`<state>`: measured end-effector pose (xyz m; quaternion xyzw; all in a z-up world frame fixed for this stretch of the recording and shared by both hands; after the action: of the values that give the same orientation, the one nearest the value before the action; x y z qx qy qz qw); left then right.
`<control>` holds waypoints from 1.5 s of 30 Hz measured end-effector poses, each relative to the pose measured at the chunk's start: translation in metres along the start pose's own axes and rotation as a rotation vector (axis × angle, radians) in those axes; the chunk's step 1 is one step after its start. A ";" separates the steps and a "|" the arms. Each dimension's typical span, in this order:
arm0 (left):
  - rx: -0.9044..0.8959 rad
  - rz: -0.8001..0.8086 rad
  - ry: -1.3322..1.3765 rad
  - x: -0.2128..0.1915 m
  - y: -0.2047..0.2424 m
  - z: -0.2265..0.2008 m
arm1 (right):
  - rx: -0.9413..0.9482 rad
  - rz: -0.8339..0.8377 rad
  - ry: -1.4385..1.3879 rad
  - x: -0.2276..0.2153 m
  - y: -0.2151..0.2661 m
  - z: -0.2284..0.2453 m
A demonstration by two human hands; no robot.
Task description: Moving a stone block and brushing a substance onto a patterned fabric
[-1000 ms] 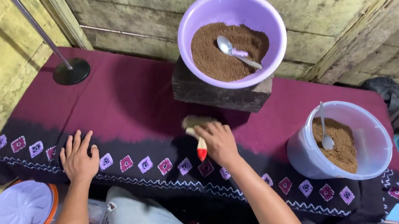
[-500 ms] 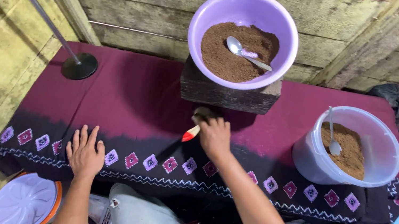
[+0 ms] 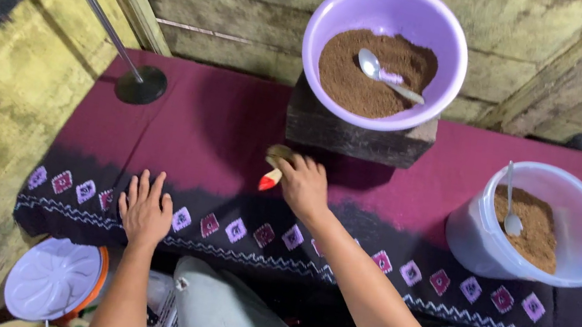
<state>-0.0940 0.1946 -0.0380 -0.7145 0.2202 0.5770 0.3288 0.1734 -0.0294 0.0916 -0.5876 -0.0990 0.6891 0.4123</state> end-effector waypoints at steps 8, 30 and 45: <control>-0.030 0.041 0.044 0.008 0.001 0.009 | -0.213 0.359 -0.259 0.029 0.090 0.066; 0.161 0.199 0.915 -0.047 -0.023 -0.200 | 0.490 0.568 -0.321 0.000 0.068 -0.102; -0.301 -0.359 0.839 -0.044 -0.047 -0.124 | 0.320 0.674 0.232 0.016 0.129 -0.100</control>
<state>0.0123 0.1338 0.0293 -0.9521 0.1210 0.1986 0.1988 0.2047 -0.1365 -0.0290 -0.5894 0.2558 0.7216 0.2578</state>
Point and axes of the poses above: each hand's wrist, its own y-axis away from the middle knuckle, its own x-axis out of the palm, z = x × y, the point moved 8 cm from there along -y, towards the middle knuckle, and after that the axes turned 14 degrees about x, right-handed, at the moved point
